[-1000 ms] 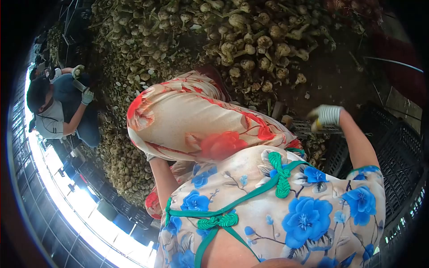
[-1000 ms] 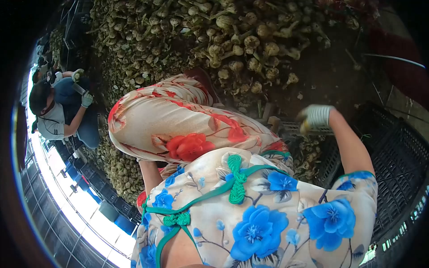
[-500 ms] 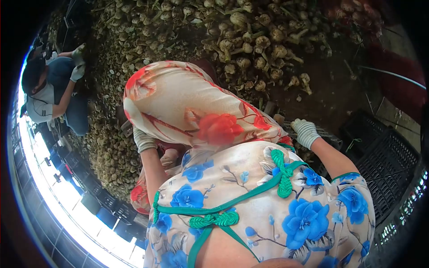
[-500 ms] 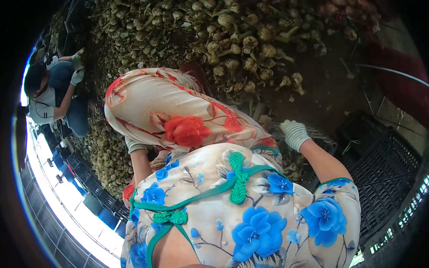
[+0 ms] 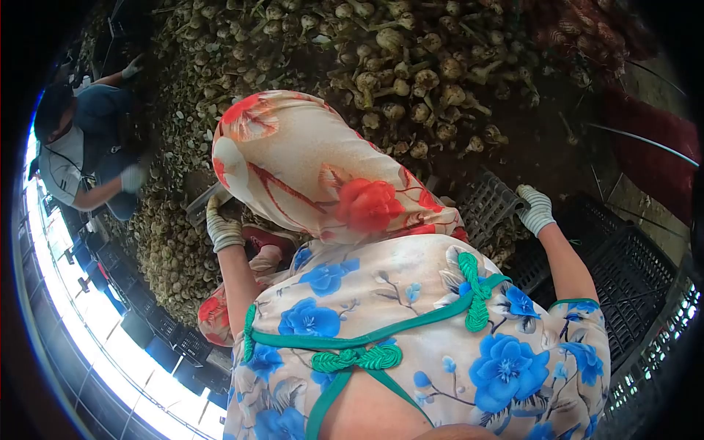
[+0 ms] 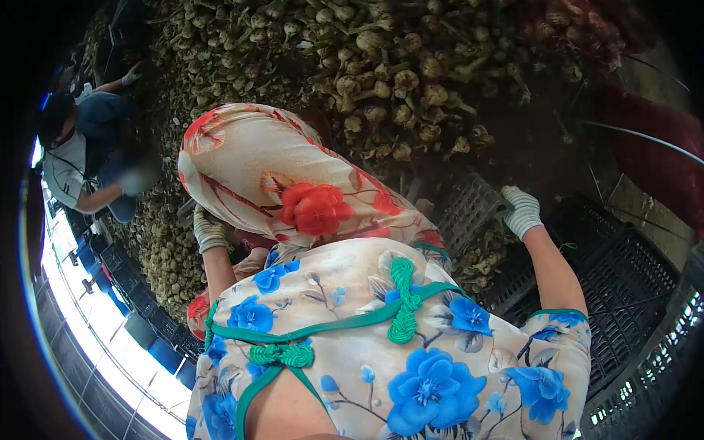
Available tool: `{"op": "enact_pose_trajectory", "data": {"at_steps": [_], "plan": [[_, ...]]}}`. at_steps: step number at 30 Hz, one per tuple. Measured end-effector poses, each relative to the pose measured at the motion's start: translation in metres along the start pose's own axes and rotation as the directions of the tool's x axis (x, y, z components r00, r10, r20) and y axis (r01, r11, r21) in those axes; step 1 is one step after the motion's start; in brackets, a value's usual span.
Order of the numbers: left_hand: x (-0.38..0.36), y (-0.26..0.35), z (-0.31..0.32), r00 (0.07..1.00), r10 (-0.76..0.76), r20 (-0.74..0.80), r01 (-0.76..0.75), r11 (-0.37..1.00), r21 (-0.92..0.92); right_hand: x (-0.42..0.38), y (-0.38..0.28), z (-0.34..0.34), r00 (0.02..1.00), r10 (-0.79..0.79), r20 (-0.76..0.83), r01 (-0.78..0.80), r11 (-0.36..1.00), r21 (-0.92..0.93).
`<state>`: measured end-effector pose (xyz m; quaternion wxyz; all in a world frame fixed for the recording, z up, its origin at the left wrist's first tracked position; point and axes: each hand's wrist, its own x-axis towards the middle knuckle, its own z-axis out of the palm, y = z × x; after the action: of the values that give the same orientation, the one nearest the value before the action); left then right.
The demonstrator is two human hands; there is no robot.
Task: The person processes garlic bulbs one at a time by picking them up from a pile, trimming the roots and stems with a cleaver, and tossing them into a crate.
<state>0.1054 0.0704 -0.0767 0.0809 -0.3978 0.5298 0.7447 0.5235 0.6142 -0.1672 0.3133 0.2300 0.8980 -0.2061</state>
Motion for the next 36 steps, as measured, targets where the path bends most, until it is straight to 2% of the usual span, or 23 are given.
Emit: {"op": "enact_pose_trajectory", "data": {"at_steps": [3,5,6,7,9,11,13,15,16,17,19,21,23,24,25,27,28,29,31,33,34,35,36], "plan": [[0.010,-0.005,0.000,0.999,-0.038,-0.019,0.038,0.999,0.016,-0.005,-0.033,-0.062,0.999,0.052,-0.004,-0.053,0.995,-0.084],[0.011,-0.008,0.011,0.999,-0.034,0.000,0.034,0.999,0.040,0.004,-0.040,-0.087,0.977,0.207,0.056,-0.202,0.976,-0.078],[0.007,-0.008,0.019,0.997,-0.063,0.048,0.062,0.998,0.027,0.008,-0.029,-0.085,0.981,0.191,-0.032,-0.192,0.980,-0.059],[0.004,-0.008,0.026,0.991,-0.088,0.096,0.088,0.996,0.011,0.013,-0.011,-0.076,0.967,0.143,-0.212,-0.156,0.987,-0.047],[0.001,-0.007,0.036,0.993,-0.048,0.108,0.045,0.999,0.027,0.030,0.031,-0.063,0.921,0.171,-0.349,-0.139,0.984,0.113],[-0.004,-0.004,0.045,0.994,-0.041,0.100,0.040,0.999,0.013,0.052,0.084,-0.057,0.875,0.193,-0.444,-0.129,0.977,0.171],[-0.004,-0.002,0.045,0.995,-0.022,0.094,0.023,1.000,-0.012,0.068,0.089,-0.100,0.904,0.285,-0.317,-0.276,0.958,0.076],[-0.012,-0.001,0.051,0.994,-0.028,0.106,0.028,1.000,0.003,0.072,0.077,-0.140,0.867,0.294,-0.403,-0.356,0.930,-0.087],[-0.015,0.000,0.056,0.999,0.007,0.033,-0.007,1.000,0.009,0.083,0.094,-0.144,0.888,0.265,-0.375,-0.308,0.949,-0.060],[-0.015,0.000,0.059,0.999,0.012,0.037,-0.011,1.000,-0.021,0.090,0.127,-0.136,0.893,0.248,-0.376,-0.292,0.954,-0.064],[-0.020,0.001,0.067,0.996,0.005,0.091,0.001,0.997,-0.071,0.121,0.175,-0.124,0.919,0.027,-0.393,-0.085,0.988,-0.131],[-0.017,0.002,0.070,0.990,0.036,0.138,-0.018,0.991,-0.132,0.104,0.164,-0.145,0.953,0.261,-0.154,-0.262,0.965,0.017],[-0.018,0.003,0.075,0.987,0.071,0.147,-0.055,0.993,-0.109,0.091,0.190,-0.141,0.957,0.283,-0.062,-0.282,0.959,0.027],[-0.009,0.002,0.073,0.986,0.034,0.164,-0.013,0.992,-0.127,0.086,0.194,-0.148,0.892,0.452,-0.020,-0.453,0.892,-0.012],[-0.001,0.003,0.070,0.983,0.002,0.185,0.025,0.989,-0.144,0.078,0.177,-0.162,0.845,0.530,-0.068,-0.528,0.848,0.051],[-0.007,0.004,0.082,0.985,0.094,0.142,-0.081,0.992,-0.094,0.087,0.190,-0.174,0.840,0.407,-0.360,-0.418,0.907,0.049],[0.006,0.004,0.077,0.972,0.123,0.198,-0.110,0.991,-0.074,0.095,0.168,-0.188,0.843,0.353,-0.406,-0.315,0.936,0.158],[-0.019,0.006,0.099,0.985,0.123,0.120,-0.102,0.981,-0.164,0.101,0.134,-0.205,0.835,0.304,-0.459,-0.200,0.944,0.261],[0.003,0.003,0.099,0.979,0.157,0.132,-0.137,0.980,-0.146,0.127,0.074,-0.229,0.825,0.069,-0.561,0.085,0.966,0.245],[0.017,-0.006,0.109,0.971,0.184,0.154,-0.147,0.963,-0.225,0.109,-0.066,-0.268,0.871,-0.001,-0.491,0.153,0.950,0.271],[0.019,-0.011,0.130,0.983,0.166,0.080,-0.151,0.974,-0.169,0.128,-0.113,-0.281,0.841,-0.151,-0.520,0.345,0.889,0.300],[-0.001,-0.008,0.143,0.971,0.196,0.140,-0.177,0.975,-0.137,0.134,-0.161,-0.290,0.762,-0.292,-0.578,0.538,0.783,0.313],[-0.022,-0.006,0.161,0.982,0.166,0.084,-0.152,0.976,-0.157,0.126,-0.218,-0.298,0.808,-0.323,-0.492,0.546,0.725,0.420]]}}
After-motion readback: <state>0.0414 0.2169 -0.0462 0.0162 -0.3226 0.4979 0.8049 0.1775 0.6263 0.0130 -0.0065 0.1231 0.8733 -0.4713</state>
